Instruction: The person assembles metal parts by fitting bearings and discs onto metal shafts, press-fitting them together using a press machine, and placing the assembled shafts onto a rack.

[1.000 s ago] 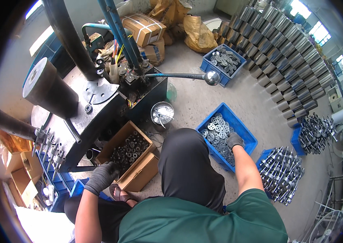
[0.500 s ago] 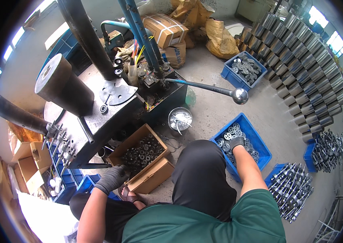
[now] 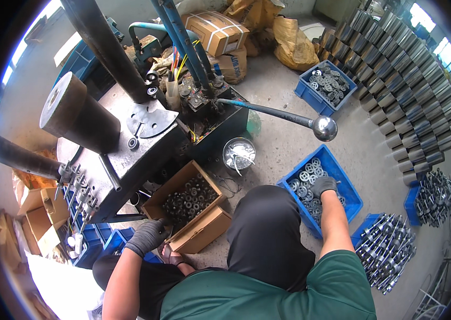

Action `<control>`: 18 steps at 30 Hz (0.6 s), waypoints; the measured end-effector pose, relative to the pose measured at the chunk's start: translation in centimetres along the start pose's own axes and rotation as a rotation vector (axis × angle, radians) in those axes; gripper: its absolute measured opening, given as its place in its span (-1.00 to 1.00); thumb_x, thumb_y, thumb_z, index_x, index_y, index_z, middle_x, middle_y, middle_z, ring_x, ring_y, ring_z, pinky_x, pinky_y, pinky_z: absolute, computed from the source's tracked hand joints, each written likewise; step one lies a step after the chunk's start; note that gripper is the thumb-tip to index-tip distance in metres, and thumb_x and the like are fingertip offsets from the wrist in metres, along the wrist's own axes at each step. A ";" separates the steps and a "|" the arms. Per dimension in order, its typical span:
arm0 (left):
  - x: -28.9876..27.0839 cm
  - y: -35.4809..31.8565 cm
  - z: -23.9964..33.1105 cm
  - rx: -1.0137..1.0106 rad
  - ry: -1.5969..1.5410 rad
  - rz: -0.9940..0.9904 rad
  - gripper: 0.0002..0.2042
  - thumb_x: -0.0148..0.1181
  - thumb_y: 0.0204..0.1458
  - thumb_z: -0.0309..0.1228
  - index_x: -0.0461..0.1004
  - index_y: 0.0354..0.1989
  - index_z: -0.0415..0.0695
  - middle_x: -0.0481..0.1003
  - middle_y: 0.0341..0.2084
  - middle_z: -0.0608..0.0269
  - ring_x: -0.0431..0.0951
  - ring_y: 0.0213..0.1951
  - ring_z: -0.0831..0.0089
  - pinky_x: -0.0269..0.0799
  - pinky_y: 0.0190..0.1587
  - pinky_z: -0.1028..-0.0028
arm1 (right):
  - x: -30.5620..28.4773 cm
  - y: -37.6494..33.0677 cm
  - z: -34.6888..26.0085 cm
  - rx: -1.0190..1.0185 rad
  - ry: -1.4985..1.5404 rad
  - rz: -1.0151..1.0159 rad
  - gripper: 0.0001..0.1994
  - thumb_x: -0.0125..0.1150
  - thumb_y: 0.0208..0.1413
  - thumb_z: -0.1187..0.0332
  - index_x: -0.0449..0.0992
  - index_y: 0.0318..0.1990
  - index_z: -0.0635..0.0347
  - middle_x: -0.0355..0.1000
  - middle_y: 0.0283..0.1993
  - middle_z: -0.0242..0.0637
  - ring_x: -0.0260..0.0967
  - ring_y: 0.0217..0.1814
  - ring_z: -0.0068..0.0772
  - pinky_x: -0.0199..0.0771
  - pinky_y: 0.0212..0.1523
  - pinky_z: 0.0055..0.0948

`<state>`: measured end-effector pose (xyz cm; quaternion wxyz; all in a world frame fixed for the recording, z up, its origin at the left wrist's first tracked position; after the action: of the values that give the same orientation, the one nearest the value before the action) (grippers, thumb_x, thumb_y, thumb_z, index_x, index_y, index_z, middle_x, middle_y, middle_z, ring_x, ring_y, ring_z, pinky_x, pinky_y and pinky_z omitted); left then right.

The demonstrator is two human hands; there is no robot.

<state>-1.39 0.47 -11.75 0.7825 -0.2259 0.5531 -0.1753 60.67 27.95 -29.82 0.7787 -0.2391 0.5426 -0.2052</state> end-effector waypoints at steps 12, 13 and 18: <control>0.8 0.7 -0.2 -0.003 0.011 -0.015 -0.63 0.26 0.13 -0.13 0.59 -0.06 -0.19 0.65 -0.31 -0.09 0.67 -0.20 -0.05 0.56 -0.08 0.09 | 4.8 -2.3 2.6 0.411 0.606 0.005 -0.19 0.19 0.08 -0.32 0.55 0.24 0.22 0.42 0.33 0.18 0.39 0.40 0.10 0.34 0.41 -0.04; 0.8 0.6 -0.1 -0.007 -0.010 -0.014 -0.60 0.23 0.16 -0.07 0.57 -0.10 -0.21 0.64 -0.30 -0.14 0.65 -0.19 -0.10 0.54 -0.08 0.04 | 5.6 -2.0 2.4 0.425 0.640 0.028 -0.24 0.22 0.07 -0.26 0.56 0.23 0.21 0.44 0.31 0.17 0.40 0.39 0.11 0.35 0.40 -0.05; 0.5 -0.3 -0.7 0.007 -0.032 0.065 -0.58 0.23 0.16 -0.07 0.55 -0.11 -0.24 0.63 -0.30 -0.15 0.64 -0.18 -0.13 0.53 -0.07 0.01 | 1.8 -3.0 0.5 0.309 0.352 0.043 -0.30 0.16 0.10 -0.22 0.61 0.16 0.21 0.48 0.28 0.09 0.43 0.36 0.05 0.44 0.33 -0.10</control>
<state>-1.85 -0.19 -12.18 0.7973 -0.2076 0.5471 -0.1480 61.58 24.54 -29.22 0.7035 -0.0659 0.6372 -0.3078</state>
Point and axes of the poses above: each hand's wrist, its own y-axis towards the middle knuckle, its own x-axis out of the palm, z = x × y, the point moved 4 cm from there along y, towards the middle knuckle
